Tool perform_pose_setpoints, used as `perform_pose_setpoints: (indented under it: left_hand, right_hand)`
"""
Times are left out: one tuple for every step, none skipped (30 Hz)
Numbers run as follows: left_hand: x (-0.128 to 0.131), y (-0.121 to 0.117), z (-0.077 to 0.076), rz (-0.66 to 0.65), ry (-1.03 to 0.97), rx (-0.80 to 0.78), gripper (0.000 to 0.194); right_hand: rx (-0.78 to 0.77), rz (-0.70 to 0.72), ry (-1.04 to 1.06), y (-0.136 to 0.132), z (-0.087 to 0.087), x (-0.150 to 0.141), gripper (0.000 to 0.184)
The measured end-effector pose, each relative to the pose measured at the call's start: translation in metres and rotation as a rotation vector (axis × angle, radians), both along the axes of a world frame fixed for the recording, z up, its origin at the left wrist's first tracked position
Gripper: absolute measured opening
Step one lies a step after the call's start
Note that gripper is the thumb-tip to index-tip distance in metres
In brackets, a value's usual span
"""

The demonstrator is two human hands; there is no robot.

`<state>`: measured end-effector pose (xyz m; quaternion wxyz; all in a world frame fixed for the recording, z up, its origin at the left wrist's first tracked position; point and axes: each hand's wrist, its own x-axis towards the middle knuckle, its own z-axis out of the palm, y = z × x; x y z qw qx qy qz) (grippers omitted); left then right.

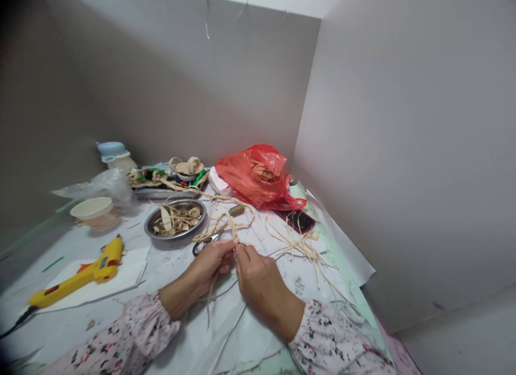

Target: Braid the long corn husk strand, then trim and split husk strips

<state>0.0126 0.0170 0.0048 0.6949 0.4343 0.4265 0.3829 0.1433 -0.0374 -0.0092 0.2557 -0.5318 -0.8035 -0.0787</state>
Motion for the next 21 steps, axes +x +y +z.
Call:
perform_pose_setpoints:
  left_hand:
    - [0.0, 0.001, -0.001, 0.014, -0.007, -0.003, 0.036]
    - [0.0, 0.001, -0.001, 0.023, -0.015, -0.006, 0.034]
    - [0.0, 0.002, -0.002, 0.029, -0.024, -0.009, 0.032]
    - [-0.001, 0.003, -0.003, 0.036, -0.031, -0.016, 0.03]
    - [-0.001, 0.004, -0.003, 0.045, -0.038, -0.023, 0.029]
    - [-0.002, 0.005, -0.003, 0.057, -0.047, -0.031, 0.03]
    - [-0.003, 0.006, -0.004, 0.067, -0.056, -0.04, 0.03]
    - [-0.003, 0.007, -0.003, 0.076, -0.061, -0.048, 0.03]
    - [-0.004, 0.007, -0.003, 0.083, -0.061, -0.053, 0.03]
    - [-0.004, 0.007, -0.003, 0.084, -0.054, -0.053, 0.031]
    - [-0.004, 0.007, -0.002, 0.082, -0.042, -0.048, 0.031]
    - [-0.004, 0.007, -0.002, 0.077, -0.028, -0.042, 0.032]
    - [-0.004, 0.007, -0.002, 0.068, -0.015, -0.035, 0.032]
    - [-0.003, 0.007, -0.003, 0.058, -0.004, -0.028, 0.033]
    - [-0.003, 0.006, -0.003, 0.048, 0.005, -0.021, 0.033]
    - [-0.003, 0.006, -0.004, 0.041, 0.015, -0.017, 0.034]
    - [-0.003, 0.006, -0.004, 0.036, 0.023, -0.013, 0.034]
    - [-0.003, 0.006, -0.004, 0.033, 0.033, -0.007, 0.034]
    - [-0.003, 0.006, -0.005, 0.033, 0.043, -0.001, 0.034]
    - [-0.003, 0.006, -0.005, 0.033, 0.052, 0.007, 0.034]
    - [-0.003, 0.006, -0.005, 0.036, 0.06, 0.014, 0.034]
  right_hand:
    - [0.002, 0.007, -0.008, -0.001, 0.0, -0.001, 0.028]
    - [0.0, 0.016, -0.013, -0.001, 0.0, -0.002, 0.029]
    - [-0.006, 0.027, -0.017, -0.002, 0.001, -0.003, 0.029]
    - [-0.018, 0.046, -0.023, -0.003, 0.002, -0.004, 0.028]
    - [-0.037, 0.068, -0.031, -0.003, 0.005, -0.004, 0.027]
    - [-0.062, 0.092, -0.039, -0.003, 0.01, -0.003, 0.025]
    - [-0.091, 0.112, -0.042, -0.003, 0.016, 0.0, 0.024]
    - [-0.122, 0.125, -0.042, -0.001, 0.023, 0.005, 0.023]
    - [-0.158, 0.124, -0.03, 0.0, 0.032, 0.012, 0.022]
    - [-0.191, 0.106, -0.009, 0.003, 0.041, 0.022, 0.02]
    - [-0.23, 0.076, -0.007, 0.006, 0.049, 0.033, 0.019]
    - [-0.282, 0.046, -0.03, 0.009, 0.056, 0.046, 0.019]
    - [-0.334, 0.013, -0.069, 0.012, 0.061, 0.059, 0.019]
    - [-0.391, -0.034, -0.107, 0.015, 0.064, 0.072, 0.022]
    - [-0.446, -0.083, -0.131, 0.019, 0.065, 0.082, 0.025]
    - [-0.484, -0.106, -0.146, 0.021, 0.063, 0.091, 0.029]
    - [-0.514, -0.125, -0.158, 0.024, 0.06, 0.097, 0.03]
    - [-0.539, -0.129, -0.163, 0.026, 0.056, 0.1, 0.029]
    - [-0.554, -0.12, -0.163, 0.028, 0.051, 0.1, 0.029]
    - [-0.565, -0.111, -0.16, 0.03, 0.047, 0.099, 0.028]
    - [-0.576, -0.103, -0.154, 0.031, 0.044, 0.097, 0.028]
